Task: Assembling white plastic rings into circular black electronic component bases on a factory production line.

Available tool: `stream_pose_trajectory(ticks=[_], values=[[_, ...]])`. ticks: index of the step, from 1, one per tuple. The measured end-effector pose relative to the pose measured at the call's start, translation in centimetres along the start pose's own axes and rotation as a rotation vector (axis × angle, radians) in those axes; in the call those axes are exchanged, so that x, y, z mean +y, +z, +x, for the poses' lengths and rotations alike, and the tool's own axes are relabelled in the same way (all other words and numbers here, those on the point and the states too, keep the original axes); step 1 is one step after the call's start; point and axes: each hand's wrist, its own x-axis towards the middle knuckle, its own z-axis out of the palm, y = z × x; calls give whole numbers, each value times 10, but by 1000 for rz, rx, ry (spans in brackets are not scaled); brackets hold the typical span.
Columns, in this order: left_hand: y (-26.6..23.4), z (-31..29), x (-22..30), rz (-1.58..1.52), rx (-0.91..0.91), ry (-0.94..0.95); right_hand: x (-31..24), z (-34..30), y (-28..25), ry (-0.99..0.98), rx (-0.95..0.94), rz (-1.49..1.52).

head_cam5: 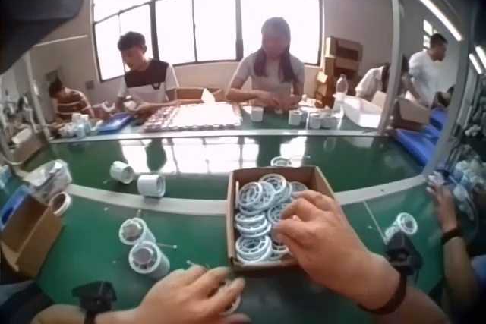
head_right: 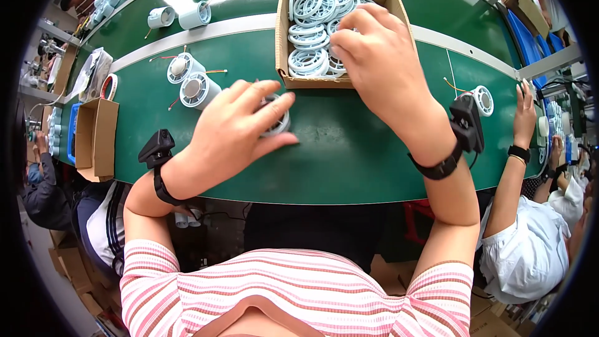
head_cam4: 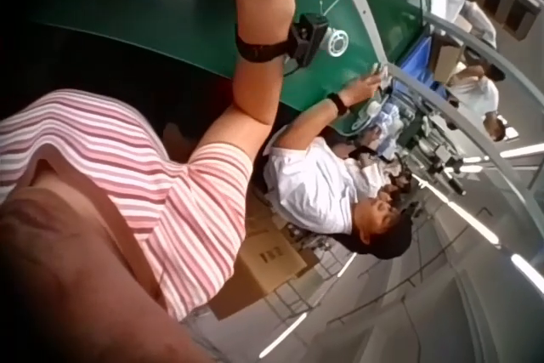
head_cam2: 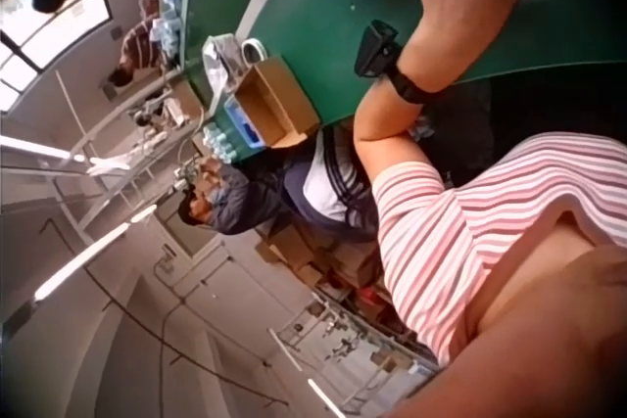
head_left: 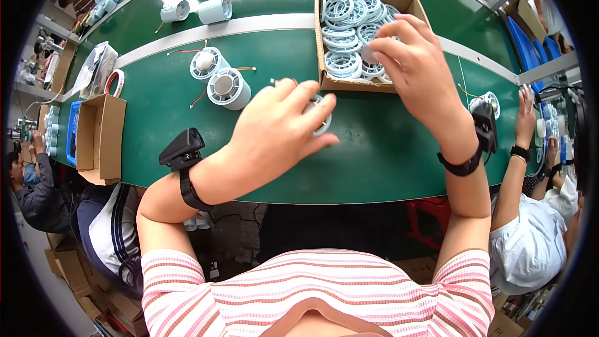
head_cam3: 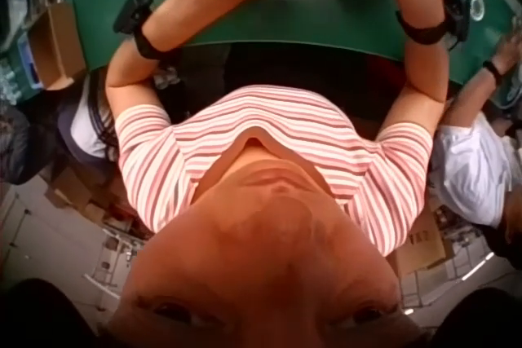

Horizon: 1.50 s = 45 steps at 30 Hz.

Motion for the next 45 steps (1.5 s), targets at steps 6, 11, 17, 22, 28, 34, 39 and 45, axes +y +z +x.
stream_pose_trajectory(ticks=[6,11,17,22,28,34,39,45], values=[[3,-8,10,-264,1,108,28,35,51,-38,-136,82],[-4,-3,6,-211,5,173,32,33,39,-35,-142,159],[1,-5,3,-228,95,199,-16,2,-41,103,-135,349],[4,-1,8,-420,-200,-109,-57,-66,-52,147,-319,423],[2,2,6,-737,-262,-198,-65,-116,-25,436,-347,577],[9,4,9,-1142,-365,-357,-75,-120,-11,412,-146,539],[4,8,15,-1292,-427,-457,-92,-118,-11,525,-90,464],[13,0,15,-1524,-444,-531,-85,-126,-6,514,-145,446]])
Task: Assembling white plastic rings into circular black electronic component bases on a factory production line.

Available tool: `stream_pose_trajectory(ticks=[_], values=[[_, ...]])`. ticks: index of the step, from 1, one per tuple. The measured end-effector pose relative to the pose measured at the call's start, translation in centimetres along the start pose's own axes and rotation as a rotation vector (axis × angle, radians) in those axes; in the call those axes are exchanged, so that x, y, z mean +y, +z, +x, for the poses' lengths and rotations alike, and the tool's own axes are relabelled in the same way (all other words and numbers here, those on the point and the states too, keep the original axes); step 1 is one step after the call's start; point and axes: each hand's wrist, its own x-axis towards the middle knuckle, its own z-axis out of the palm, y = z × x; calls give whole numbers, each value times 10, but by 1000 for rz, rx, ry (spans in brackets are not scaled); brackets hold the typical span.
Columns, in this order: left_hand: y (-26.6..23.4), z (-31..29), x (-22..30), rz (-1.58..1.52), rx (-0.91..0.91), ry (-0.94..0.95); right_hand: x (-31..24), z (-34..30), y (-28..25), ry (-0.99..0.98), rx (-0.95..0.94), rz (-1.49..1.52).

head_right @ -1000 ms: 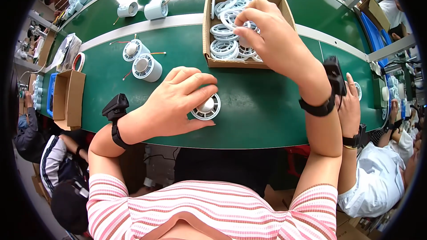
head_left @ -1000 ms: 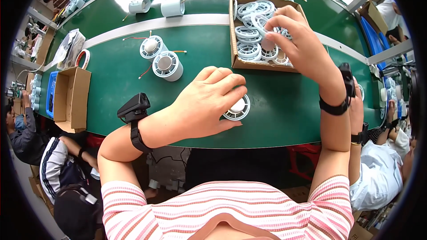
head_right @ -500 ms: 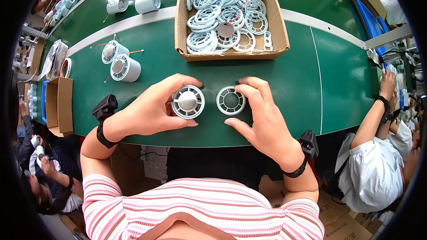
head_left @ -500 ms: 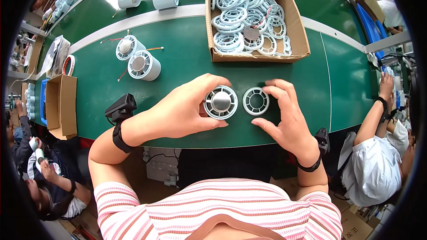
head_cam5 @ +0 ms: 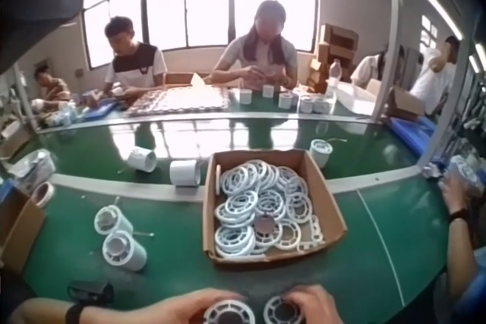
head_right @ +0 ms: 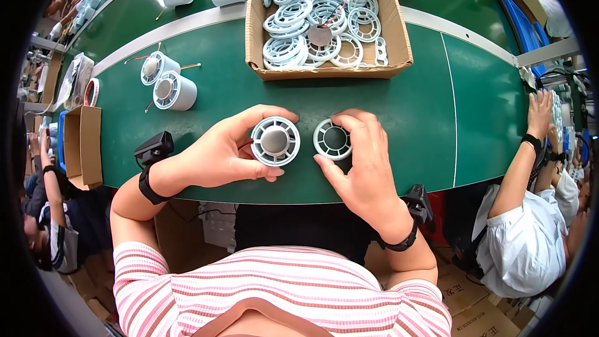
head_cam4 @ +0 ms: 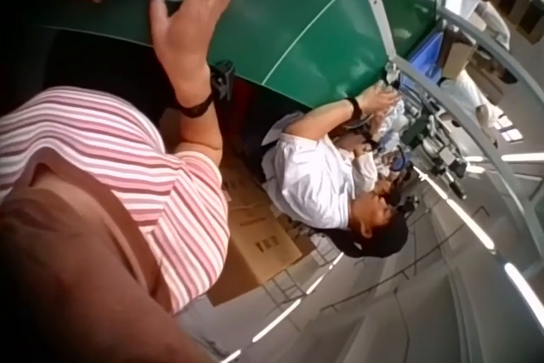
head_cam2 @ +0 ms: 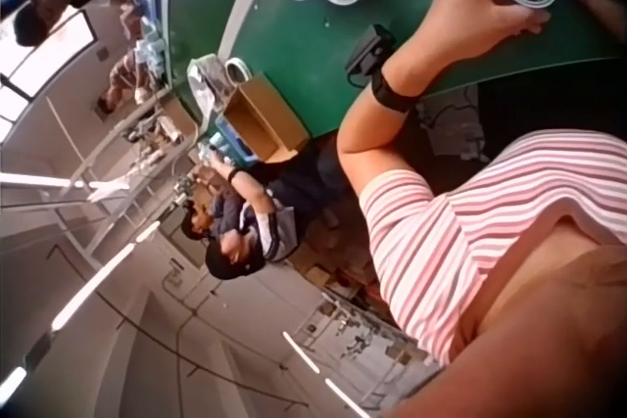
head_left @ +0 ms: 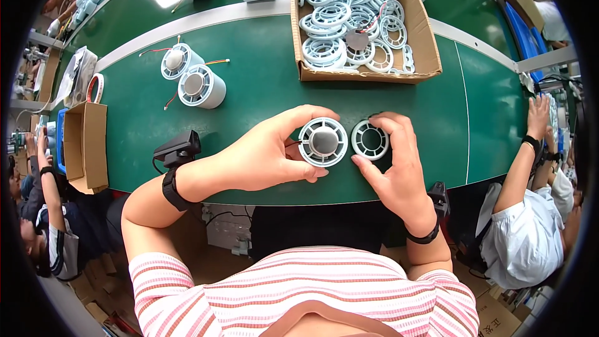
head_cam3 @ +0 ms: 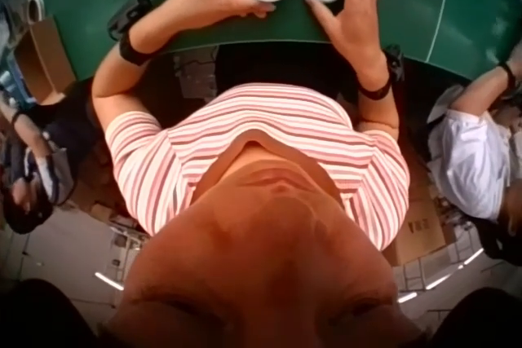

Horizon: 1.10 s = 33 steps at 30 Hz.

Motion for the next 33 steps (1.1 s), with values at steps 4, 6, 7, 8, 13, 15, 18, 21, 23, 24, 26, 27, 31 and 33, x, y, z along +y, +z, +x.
stream_pose_trajectory(ticks=[4,6,7,8,13,15,18,21,23,24,26,27,31,33], values=[[-2,3,1,-44,-36,-9,-4,9,-7,56,-59,54],[-1,5,-4,-101,-41,6,-9,12,-8,46,58,382],[-1,6,-7,-129,-45,13,-12,13,-7,44,117,546],[0,6,-8,-134,-39,13,-16,16,-6,43,110,548],[0,8,-14,-120,-28,66,-32,28,5,-127,-64,474],[-1,9,-15,-123,-32,98,-34,30,7,-112,-105,456],[-3,10,-15,-131,-37,93,-34,32,7,-95,-107,463],[-4,11,-17,-107,-40,111,-35,32,9,-74,-86,488],[-3,12,-20,-48,-38,153,-36,31,10,-50,-40,531],[-3,12,-19,-51,-38,150,-35,31,10,-47,-43,532],[-3,11,-17,-19,-42,157,-33,31,9,-65,-54,508],[-3,11,-16,-3,-44,160,-32,31,9,-73,-59,496],[-1,13,-22,-41,-37,216,-30,30,5,-20,-132,500],[-1,14,-21,-39,-40,210,-30,30,4,-19,-140,485]])
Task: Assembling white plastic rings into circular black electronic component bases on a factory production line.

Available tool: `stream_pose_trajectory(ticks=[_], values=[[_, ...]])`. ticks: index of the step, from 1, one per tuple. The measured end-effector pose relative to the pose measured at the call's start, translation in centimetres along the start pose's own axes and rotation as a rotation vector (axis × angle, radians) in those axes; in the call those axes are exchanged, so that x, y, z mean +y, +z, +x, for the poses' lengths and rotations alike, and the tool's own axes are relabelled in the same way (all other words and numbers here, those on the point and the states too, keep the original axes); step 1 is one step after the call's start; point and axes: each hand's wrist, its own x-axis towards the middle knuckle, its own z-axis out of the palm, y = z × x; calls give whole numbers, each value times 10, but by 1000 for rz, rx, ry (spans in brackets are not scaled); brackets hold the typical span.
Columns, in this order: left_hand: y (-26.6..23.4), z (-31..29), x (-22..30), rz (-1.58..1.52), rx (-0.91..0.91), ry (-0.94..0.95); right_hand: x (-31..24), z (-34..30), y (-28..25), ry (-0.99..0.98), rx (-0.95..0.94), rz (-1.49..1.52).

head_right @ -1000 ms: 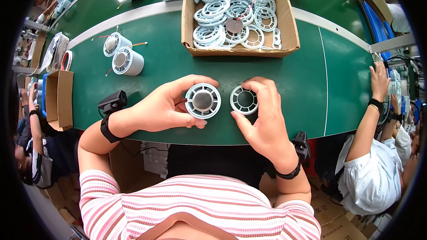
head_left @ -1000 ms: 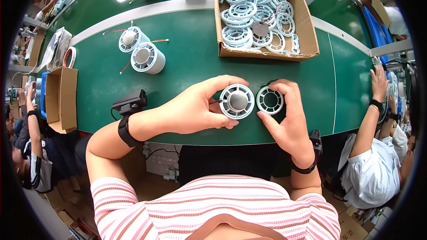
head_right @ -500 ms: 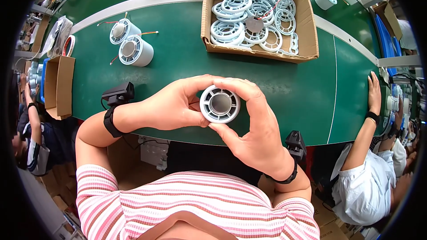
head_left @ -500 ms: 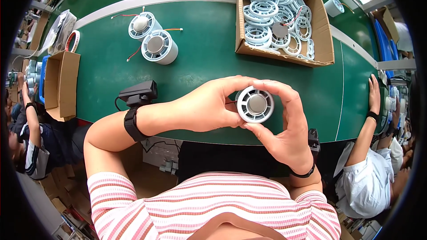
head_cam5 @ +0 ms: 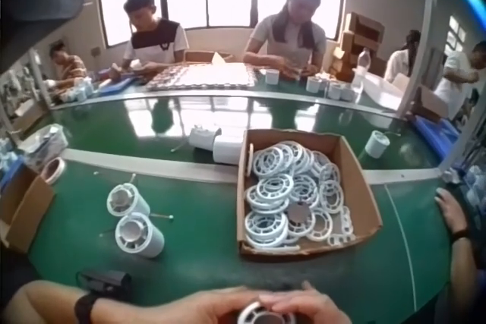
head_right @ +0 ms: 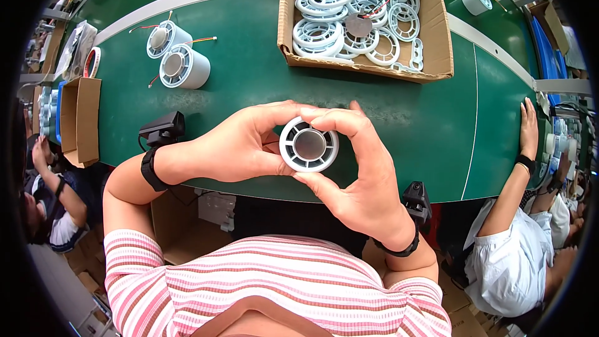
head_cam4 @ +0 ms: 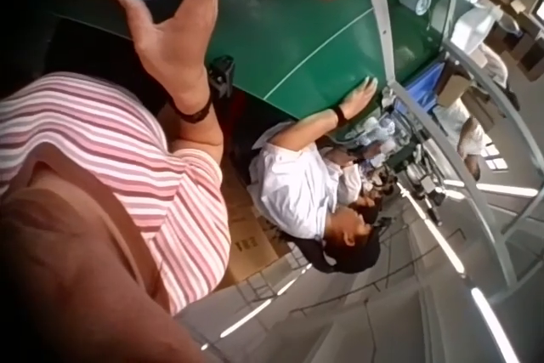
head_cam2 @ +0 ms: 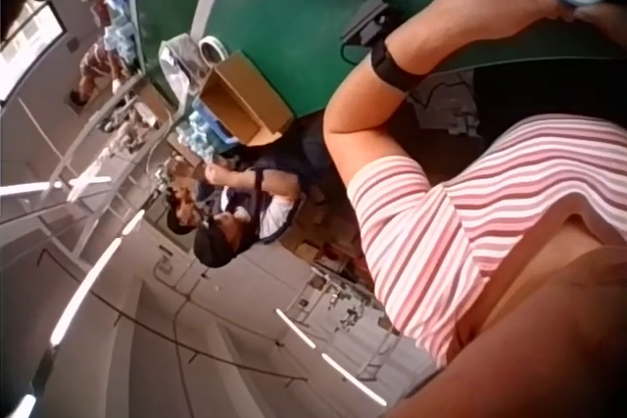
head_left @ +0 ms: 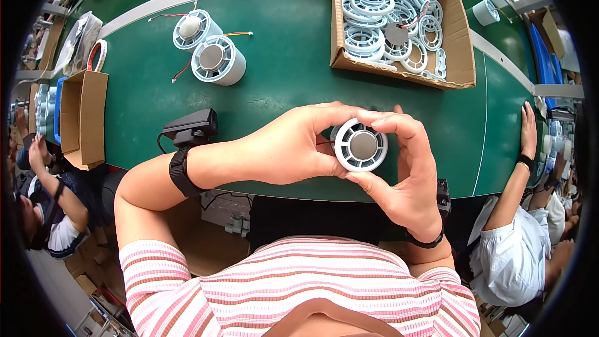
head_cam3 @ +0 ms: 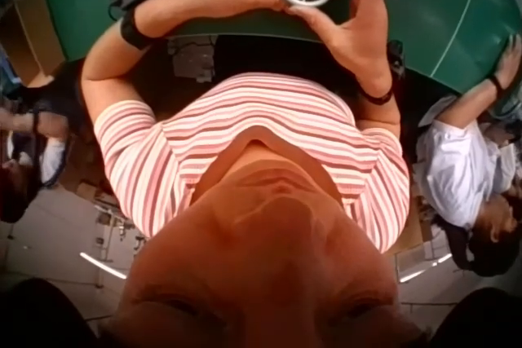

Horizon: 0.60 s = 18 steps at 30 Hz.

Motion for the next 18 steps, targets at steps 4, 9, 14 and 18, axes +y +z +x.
stream_pose_trajectory(ticks=[4,9,14,18], values=[[-1,-1,5,27,-16,-18,-5,2,-4,-5,-28,-64],[-3,-1,8,38,-42,-28,-8,0,-2,3,-26,-124],[-15,1,10,-221,-197,-110,-8,-4,1,4,9,-173],[-14,1,22,-468,-117,-362,-5,-6,2,19,6,-147]])
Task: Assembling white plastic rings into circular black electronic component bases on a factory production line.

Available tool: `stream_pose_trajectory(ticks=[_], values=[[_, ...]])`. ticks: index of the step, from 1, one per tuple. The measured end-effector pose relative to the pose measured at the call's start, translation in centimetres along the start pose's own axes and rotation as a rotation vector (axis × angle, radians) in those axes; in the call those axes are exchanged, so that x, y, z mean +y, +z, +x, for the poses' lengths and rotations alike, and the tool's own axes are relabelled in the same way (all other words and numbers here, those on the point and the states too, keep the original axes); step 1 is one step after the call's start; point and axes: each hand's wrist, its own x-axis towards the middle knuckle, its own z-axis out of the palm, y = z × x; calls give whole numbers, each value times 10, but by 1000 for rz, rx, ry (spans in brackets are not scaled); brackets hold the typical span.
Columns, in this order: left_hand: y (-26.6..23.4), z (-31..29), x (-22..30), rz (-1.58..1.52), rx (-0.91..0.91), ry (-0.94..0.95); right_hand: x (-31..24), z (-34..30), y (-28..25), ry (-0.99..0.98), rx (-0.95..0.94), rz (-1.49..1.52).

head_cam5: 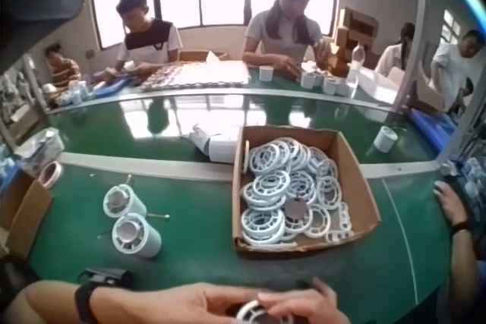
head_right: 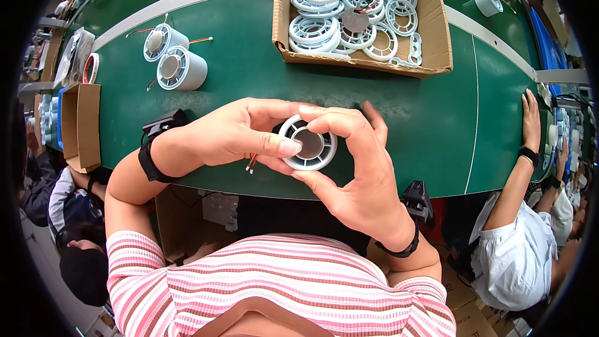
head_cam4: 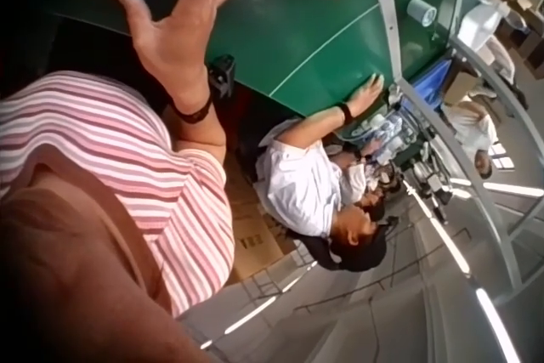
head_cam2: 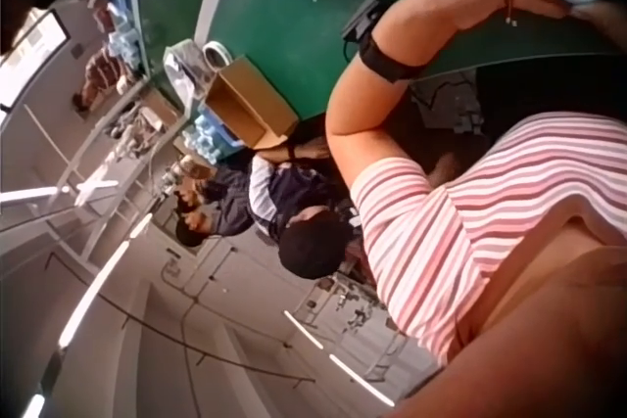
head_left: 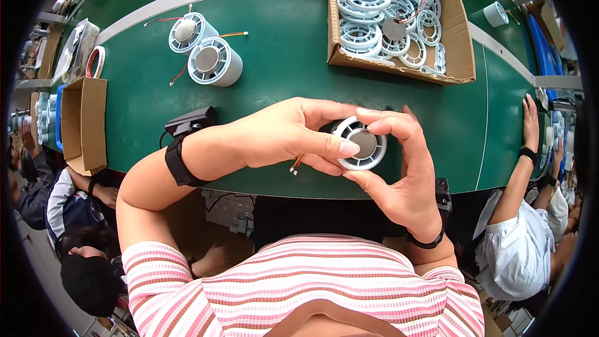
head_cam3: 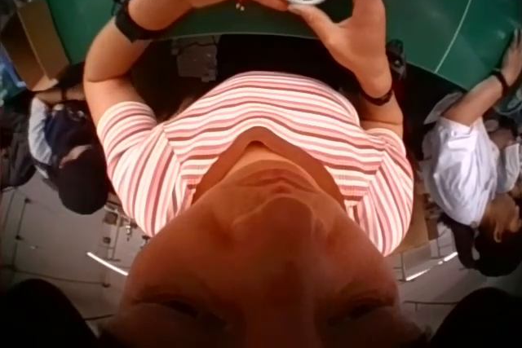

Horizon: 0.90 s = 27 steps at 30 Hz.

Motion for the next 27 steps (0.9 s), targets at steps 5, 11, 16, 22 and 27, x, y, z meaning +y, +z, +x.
stream_pose_trajectory(ticks=[5,11,16,22,27], values=[[-5,2,3,62,-18,10,-1,5,0,-93,16,-62],[8,-9,0,512,159,213,4,0,1,-229,95,-235],[41,-43,36,1584,632,372,41,-15,-44,-129,289,-402],[5,-4,126,2264,1015,241,62,-29,-61,-72,796,-617],[-64,55,187,2171,1063,158,59,-39,-29,-94,838,-539]])
